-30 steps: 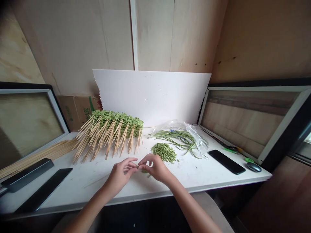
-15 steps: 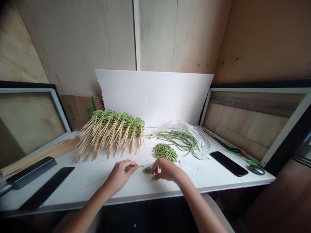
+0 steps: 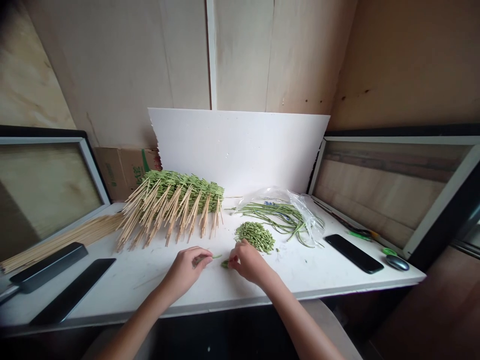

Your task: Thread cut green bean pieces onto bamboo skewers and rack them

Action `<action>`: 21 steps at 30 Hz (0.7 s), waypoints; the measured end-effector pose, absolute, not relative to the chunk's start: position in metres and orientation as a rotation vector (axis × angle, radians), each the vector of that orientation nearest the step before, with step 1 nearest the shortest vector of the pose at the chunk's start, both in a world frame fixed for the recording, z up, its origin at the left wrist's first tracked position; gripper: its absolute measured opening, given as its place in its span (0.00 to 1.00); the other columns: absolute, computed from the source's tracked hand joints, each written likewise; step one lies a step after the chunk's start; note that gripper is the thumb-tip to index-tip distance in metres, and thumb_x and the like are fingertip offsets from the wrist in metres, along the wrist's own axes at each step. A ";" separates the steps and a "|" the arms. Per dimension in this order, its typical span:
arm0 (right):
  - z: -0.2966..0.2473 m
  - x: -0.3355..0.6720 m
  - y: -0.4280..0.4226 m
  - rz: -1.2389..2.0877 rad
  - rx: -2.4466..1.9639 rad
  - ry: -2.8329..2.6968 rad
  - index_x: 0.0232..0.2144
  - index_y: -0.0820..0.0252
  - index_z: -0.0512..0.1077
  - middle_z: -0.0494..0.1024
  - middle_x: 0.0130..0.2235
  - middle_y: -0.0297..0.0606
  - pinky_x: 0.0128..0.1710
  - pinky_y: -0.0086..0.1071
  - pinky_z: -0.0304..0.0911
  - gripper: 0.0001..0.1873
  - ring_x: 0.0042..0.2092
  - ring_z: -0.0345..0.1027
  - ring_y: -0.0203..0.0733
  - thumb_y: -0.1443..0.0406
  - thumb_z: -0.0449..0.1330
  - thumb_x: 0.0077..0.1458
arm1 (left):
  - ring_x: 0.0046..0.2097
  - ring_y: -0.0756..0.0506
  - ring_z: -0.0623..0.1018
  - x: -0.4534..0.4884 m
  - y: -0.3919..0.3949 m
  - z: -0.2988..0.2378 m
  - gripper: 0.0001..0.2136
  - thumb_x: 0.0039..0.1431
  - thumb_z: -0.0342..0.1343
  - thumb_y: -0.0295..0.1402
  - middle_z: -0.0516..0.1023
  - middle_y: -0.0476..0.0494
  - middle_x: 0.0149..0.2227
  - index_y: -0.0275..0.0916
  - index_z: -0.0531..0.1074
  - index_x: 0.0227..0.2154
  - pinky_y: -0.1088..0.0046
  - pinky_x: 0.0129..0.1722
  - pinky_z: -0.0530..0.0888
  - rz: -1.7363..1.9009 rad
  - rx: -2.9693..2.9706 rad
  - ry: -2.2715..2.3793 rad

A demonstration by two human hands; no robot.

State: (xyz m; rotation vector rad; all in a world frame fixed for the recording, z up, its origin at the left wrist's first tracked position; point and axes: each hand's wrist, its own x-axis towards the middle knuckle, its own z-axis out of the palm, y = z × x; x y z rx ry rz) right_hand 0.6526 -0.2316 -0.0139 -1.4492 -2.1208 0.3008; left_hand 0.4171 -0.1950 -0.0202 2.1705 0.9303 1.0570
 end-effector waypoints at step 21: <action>0.015 0.633 -0.244 0.306 -1.008 -1.993 0.38 0.53 0.82 0.81 0.34 0.42 0.42 0.42 0.67 0.08 0.41 0.69 0.49 0.57 0.65 0.62 | 0.41 0.41 0.82 0.420 -0.206 -0.010 0.06 0.63 0.64 0.35 0.84 0.41 0.39 0.42 0.82 0.40 0.66 0.43 0.78 1.193 2.153 0.811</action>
